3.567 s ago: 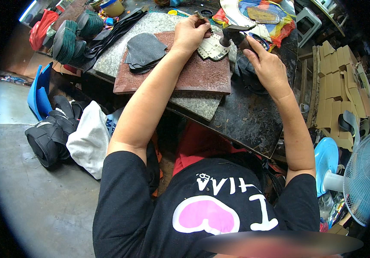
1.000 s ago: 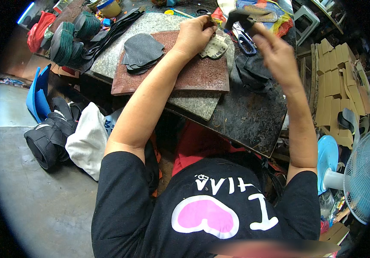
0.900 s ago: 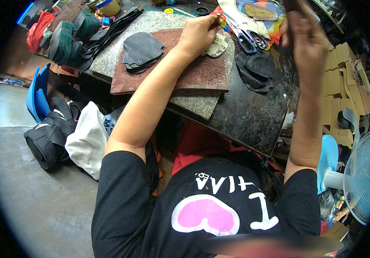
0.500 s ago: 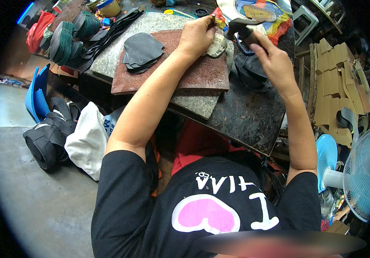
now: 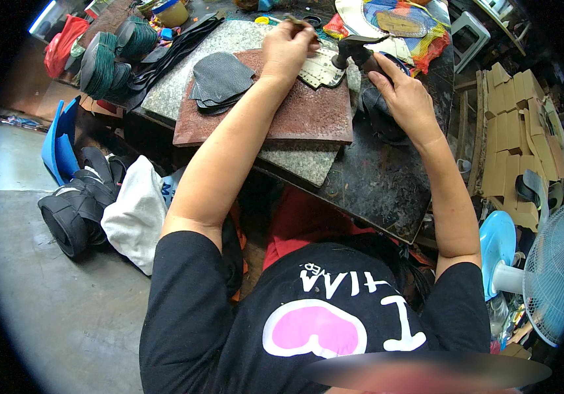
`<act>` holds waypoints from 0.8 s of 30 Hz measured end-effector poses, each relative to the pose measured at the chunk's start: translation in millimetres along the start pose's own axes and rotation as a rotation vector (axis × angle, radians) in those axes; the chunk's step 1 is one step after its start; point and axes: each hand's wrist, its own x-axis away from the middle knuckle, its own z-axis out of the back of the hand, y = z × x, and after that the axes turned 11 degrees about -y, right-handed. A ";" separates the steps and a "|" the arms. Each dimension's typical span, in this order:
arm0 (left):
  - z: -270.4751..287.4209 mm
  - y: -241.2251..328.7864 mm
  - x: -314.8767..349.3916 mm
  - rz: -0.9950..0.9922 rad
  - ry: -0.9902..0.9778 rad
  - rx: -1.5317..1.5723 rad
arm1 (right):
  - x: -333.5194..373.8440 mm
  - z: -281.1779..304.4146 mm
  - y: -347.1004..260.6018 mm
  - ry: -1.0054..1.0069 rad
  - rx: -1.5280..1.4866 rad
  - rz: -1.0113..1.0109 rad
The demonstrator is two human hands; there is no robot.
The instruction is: The person handles black rubber shoe parts, aligns them with a perforated insole template, and uses a hammer and punch to create holes along the template edge. They also use scissors to trim the template and a knife to adjust the rubber pieces.
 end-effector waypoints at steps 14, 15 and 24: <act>-3.9 7.5 0.9 -0.296 -0.151 -0.862 | -8.3 42.1 -6.9 0.001 -0.479 -0.036; -6.1 7.2 1.8 -0.315 -0.154 -0.902 | -9.2 58.1 -7.2 0.103 -0.533 0.100; -21.5 9.4 3.6 -0.444 -0.191 -1.083 | -9.3 41.6 -11.6 0.128 -0.466 0.000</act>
